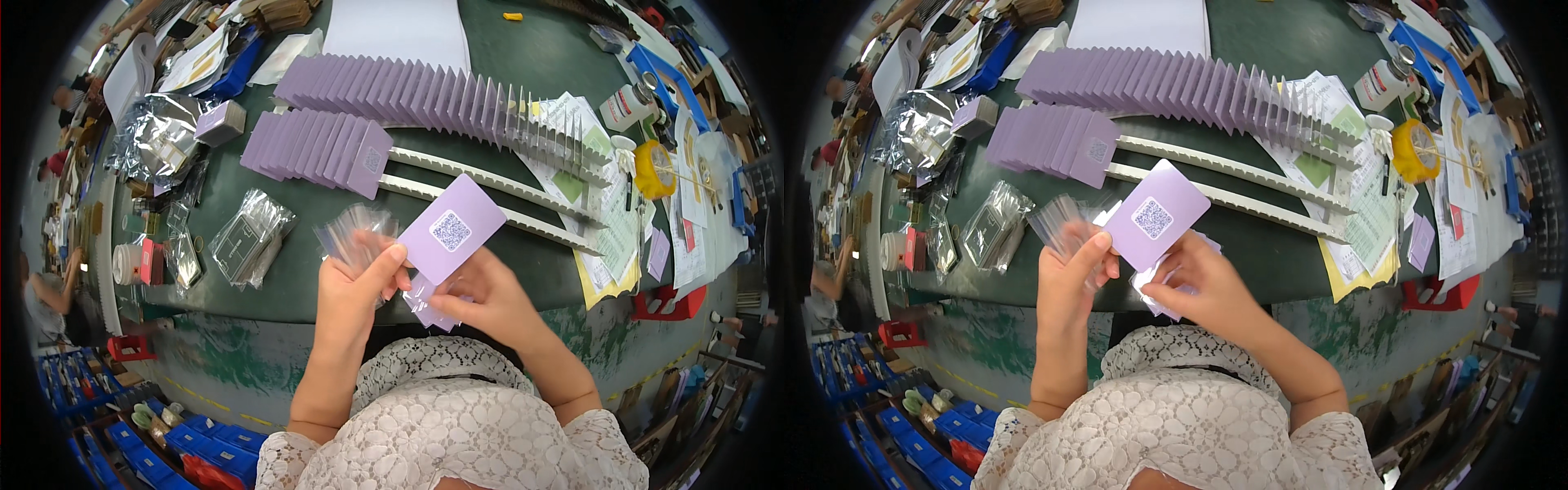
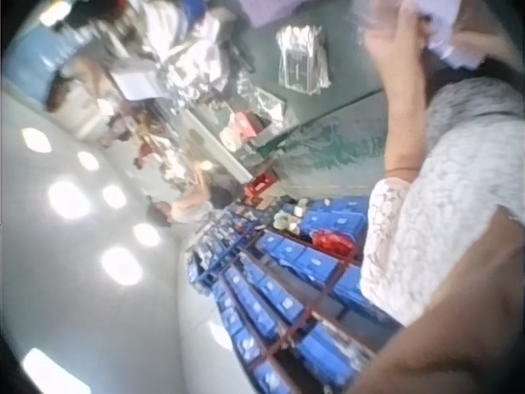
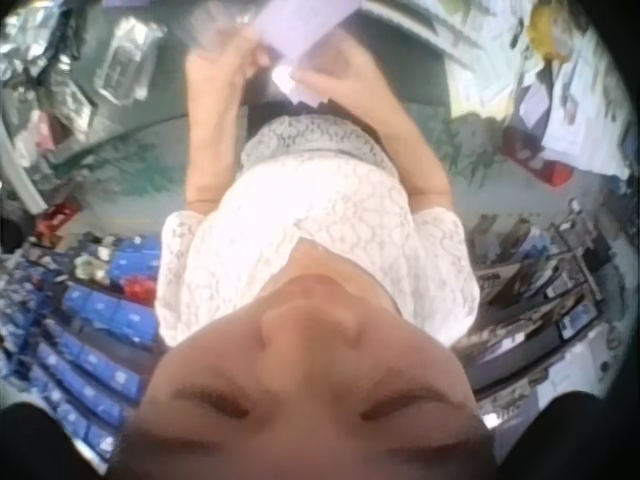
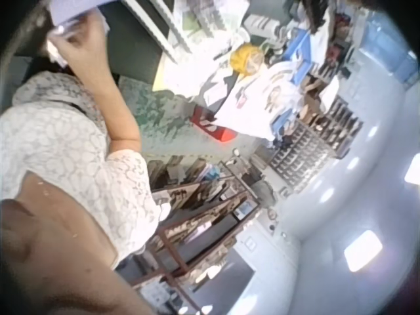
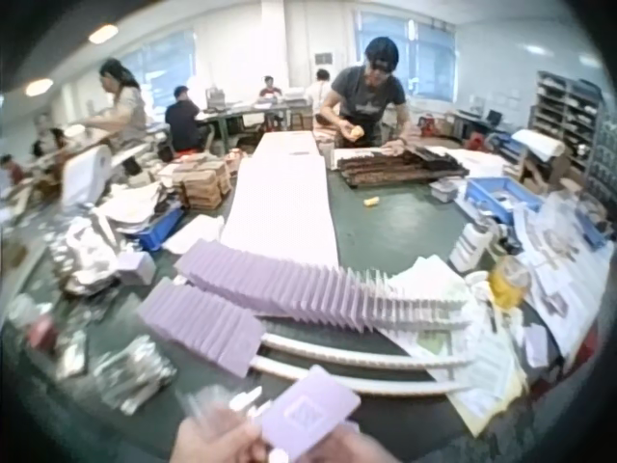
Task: The person repeatedly picks up small purple cards with QR codes and inserts them into clear plastic sleeves. The person handles the items one at a time, placing the filled sleeves into a stack on the table. The workspace is a green table with stacks of materials and other items.
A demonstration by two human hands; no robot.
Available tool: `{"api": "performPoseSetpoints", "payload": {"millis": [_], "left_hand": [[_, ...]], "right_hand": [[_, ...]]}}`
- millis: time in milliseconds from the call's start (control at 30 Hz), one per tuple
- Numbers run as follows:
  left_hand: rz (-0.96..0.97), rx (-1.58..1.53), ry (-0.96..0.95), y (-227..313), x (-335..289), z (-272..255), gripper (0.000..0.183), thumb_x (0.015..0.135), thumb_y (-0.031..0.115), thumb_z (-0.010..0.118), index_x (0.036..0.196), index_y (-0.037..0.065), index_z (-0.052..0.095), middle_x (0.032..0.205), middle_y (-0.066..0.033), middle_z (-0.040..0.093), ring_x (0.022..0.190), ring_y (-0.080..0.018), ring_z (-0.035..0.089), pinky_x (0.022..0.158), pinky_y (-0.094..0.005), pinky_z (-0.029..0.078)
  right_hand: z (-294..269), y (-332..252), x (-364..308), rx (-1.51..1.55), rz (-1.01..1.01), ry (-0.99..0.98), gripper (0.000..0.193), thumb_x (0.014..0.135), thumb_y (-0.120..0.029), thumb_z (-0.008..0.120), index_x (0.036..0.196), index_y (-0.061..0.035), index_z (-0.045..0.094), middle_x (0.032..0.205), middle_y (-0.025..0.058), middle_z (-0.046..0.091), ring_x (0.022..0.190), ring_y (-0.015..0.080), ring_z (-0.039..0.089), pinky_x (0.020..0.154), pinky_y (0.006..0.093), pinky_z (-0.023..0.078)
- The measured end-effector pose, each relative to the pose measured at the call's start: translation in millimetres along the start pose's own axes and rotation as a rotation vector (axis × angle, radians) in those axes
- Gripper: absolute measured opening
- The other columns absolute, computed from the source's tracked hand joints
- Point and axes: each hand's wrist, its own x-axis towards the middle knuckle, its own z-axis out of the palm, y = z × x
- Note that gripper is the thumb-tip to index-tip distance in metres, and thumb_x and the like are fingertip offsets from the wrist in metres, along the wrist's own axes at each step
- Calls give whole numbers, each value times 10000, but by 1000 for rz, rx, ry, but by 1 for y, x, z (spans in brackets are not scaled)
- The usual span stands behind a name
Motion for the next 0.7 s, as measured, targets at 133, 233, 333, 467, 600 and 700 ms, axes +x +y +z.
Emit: {"api": "performPoseSetpoints", "payload": {"millis": [133,233,333,467,600,700], "left_hand": [[54,250,-9,6,-4,-8,81,827,46,685,864,-8,638,782,-73,652,652,-126,621,585,-233,458],[303,598,-114,1,-9,-4,109,777,-17,694,874,0,648,804,-79,660,696,-142,641,652,-261,504],[596,764,-239,-3,-10,3,192,734,-56,689,910,17,662,854,-91,667,734,-146,645,684,-283,521],[299,365,-114,6,-12,2,160,814,-25,654,974,-29,657,960,-119,676,786,-161,635,691,-283,504],[-7,14,-77,1,-5,-15,204,886,56,606,1033,-81,642,984,-155,666,794,-196,641,708,-278,492],[-74,-38,-91,-3,-5,-14,191,880,75,614,992,-77,644,926,-168,671,779,-210,647,736,-308,508]], "right_hand": [[-29,-40,-7,-611,-331,196,592,735,-45,761,1278,-55,524,1182,68,505,937,137,543,761,256,457],[-25,-61,-4,-1148,-633,194,406,699,-31,737,1092,-82,653,1073,70,553,812,196,540,681,289,451],[-23,-57,-3,-1330,-759,-6,286,655,-21,707,936,-52,668,889,57,603,772,236,568,665,321,465],[-34,-44,-5,-1150,-863,180,245,694,54,710,918,-32,661,1021,103,638,825,238,644,688,315,524],[-37,-29,-10,-869,-863,218,319,689,183,656,949,-3,649,1165,189,580,960,260,671,818,297,576],[-40,-21,-5,-806,-883,260,304,705,180,650,947,-3,637,1186,188,565,959,266,673,813,304,574]]}}
